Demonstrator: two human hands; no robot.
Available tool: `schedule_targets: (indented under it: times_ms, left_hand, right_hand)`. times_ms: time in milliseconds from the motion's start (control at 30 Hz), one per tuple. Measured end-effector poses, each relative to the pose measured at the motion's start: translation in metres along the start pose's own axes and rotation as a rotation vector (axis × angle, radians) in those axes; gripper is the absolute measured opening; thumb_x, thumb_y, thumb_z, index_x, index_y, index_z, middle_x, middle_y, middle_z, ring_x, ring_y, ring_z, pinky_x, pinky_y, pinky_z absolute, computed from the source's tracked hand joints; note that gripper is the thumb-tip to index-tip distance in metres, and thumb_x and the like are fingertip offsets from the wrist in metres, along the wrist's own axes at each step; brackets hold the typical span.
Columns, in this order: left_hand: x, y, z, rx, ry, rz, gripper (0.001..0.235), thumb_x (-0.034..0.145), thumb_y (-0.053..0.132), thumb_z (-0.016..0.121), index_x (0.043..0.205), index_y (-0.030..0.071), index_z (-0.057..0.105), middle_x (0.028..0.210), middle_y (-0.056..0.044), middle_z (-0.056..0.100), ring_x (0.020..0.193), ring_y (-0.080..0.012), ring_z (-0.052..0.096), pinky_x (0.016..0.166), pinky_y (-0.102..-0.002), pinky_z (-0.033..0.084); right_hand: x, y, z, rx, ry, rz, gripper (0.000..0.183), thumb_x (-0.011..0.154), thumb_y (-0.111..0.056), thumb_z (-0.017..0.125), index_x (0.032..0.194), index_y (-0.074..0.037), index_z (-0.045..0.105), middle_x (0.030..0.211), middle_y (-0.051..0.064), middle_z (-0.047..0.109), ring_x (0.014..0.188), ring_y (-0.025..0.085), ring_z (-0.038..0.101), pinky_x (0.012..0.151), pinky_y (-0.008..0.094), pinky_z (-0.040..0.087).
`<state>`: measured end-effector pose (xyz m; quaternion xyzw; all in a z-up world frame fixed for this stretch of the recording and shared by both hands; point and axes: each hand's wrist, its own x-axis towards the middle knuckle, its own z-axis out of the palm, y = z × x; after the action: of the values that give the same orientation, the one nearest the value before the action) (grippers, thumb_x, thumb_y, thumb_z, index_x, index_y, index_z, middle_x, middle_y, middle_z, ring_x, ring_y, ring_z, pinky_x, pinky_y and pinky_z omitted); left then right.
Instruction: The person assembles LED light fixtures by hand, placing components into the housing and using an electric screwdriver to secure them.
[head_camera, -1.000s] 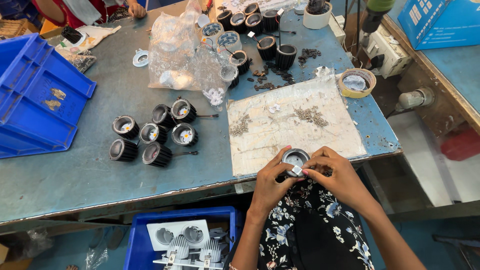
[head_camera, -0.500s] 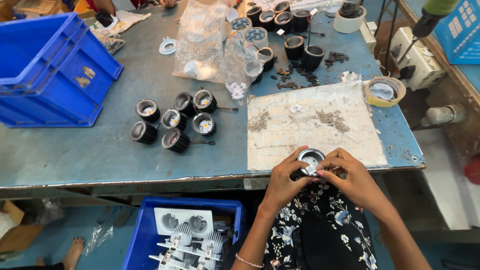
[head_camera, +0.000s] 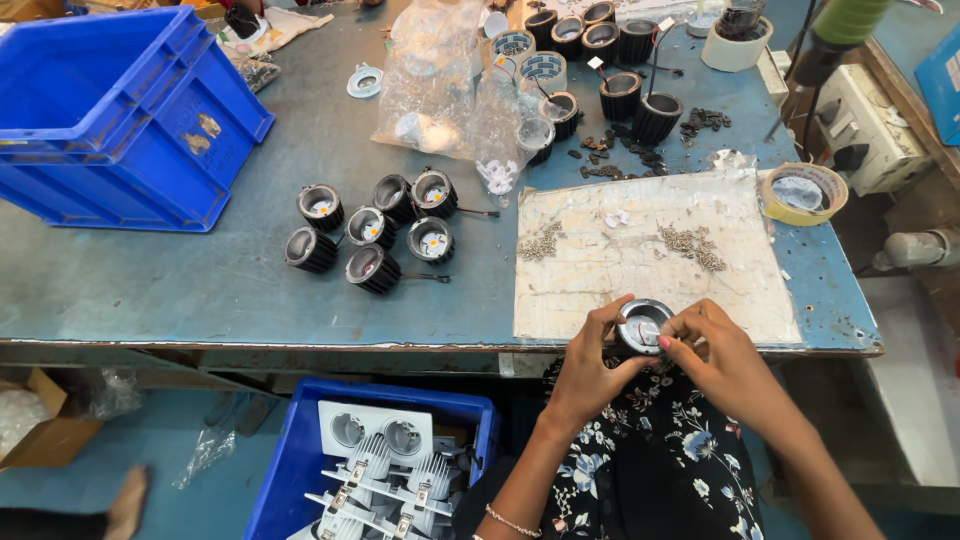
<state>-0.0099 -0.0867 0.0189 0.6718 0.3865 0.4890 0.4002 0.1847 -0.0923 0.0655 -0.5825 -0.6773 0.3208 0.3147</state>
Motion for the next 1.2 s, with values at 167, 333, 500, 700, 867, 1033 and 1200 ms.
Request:
schedule_targets:
  times_ms: [167,333,500,700,867,1033,1200]
  left_hand:
    - [-0.006,-0.010,0.013,0.092,0.121,0.212,0.060,0.084,0.014,0.086,0.130,0.007,0.047,0.160,-0.019,0.049,0.142,-0.0372,0.056,0.117,-0.044,0.052]
    - [-0.012,-0.008,0.016,0.165,0.164,0.260,0.046,0.086,0.011,0.085,0.123,0.007,0.060,0.159,-0.020,0.047,0.134,-0.0378,0.061,0.108,-0.043,0.057]
    - [-0.015,-0.002,0.018,0.226,0.185,0.293,0.033,0.089,0.013,0.083,0.119,0.007,0.070,0.158,-0.019,0.050,0.119,-0.0318,0.072,0.098,-0.037,0.063]
    - [-0.017,0.006,0.015,0.307,0.189,0.296,0.037,0.088,0.013,0.083,0.124,0.009,0.071,0.155,-0.020,0.052,0.131,-0.0367,0.065,0.102,-0.040,0.060]
    - [-0.019,0.007,0.017,0.309,0.194,0.295,0.038,0.089,0.012,0.082,0.125,0.009,0.070,0.155,-0.022,0.052,0.134,-0.0374,0.063,0.105,-0.040,0.059]
    - [-0.018,0.004,0.021,0.354,0.215,0.342,0.040,0.089,0.012,0.083,0.127,0.009,0.070,0.154,-0.022,0.052,0.137,-0.0383,0.060,0.109,-0.041,0.058]
    - [-0.019,0.002,0.020,0.353,0.215,0.347,0.041,0.090,0.012,0.082,0.128,0.008,0.069,0.154,-0.023,0.052,0.139,-0.0380,0.060,0.110,-0.041,0.058]
  right_hand:
    - [0.024,-0.004,-0.013,-0.203,-0.123,-0.009,0.019,0.087,-0.022,0.071,0.091,-0.004,0.074,0.086,0.010,0.061,0.074,0.020,0.066,0.070,0.033,0.053]
    - [0.033,-0.011,-0.014,-0.348,-0.172,0.094,0.021,0.087,-0.027,0.069,0.093,-0.007,0.074,0.093,0.009,0.066,0.085,0.025,0.068,0.076,0.038,0.054]
    - [0.034,-0.015,-0.013,-0.464,-0.184,0.133,0.020,0.088,-0.029,0.067,0.097,-0.011,0.073,0.100,0.007,0.068,0.093,0.027,0.070,0.082,0.041,0.055]
    - [0.035,-0.019,-0.012,-0.537,-0.209,0.156,0.021,0.090,-0.032,0.067,0.097,-0.013,0.072,0.102,0.006,0.067,0.097,0.028,0.070,0.084,0.042,0.055]
    - [0.035,-0.016,-0.011,-0.577,-0.202,0.121,0.020,0.089,-0.032,0.067,0.097,-0.015,0.071,0.104,0.006,0.067,0.099,0.030,0.069,0.085,0.044,0.054]
    - [0.035,-0.015,-0.011,-0.598,-0.194,0.107,0.018,0.089,-0.031,0.065,0.096,-0.016,0.072,0.104,0.005,0.066,0.098,0.030,0.069,0.085,0.044,0.054]
    - [0.036,-0.020,-0.010,-0.629,-0.218,0.158,0.020,0.090,-0.034,0.065,0.098,-0.016,0.071,0.106,0.006,0.066,0.099,0.031,0.068,0.086,0.045,0.054]
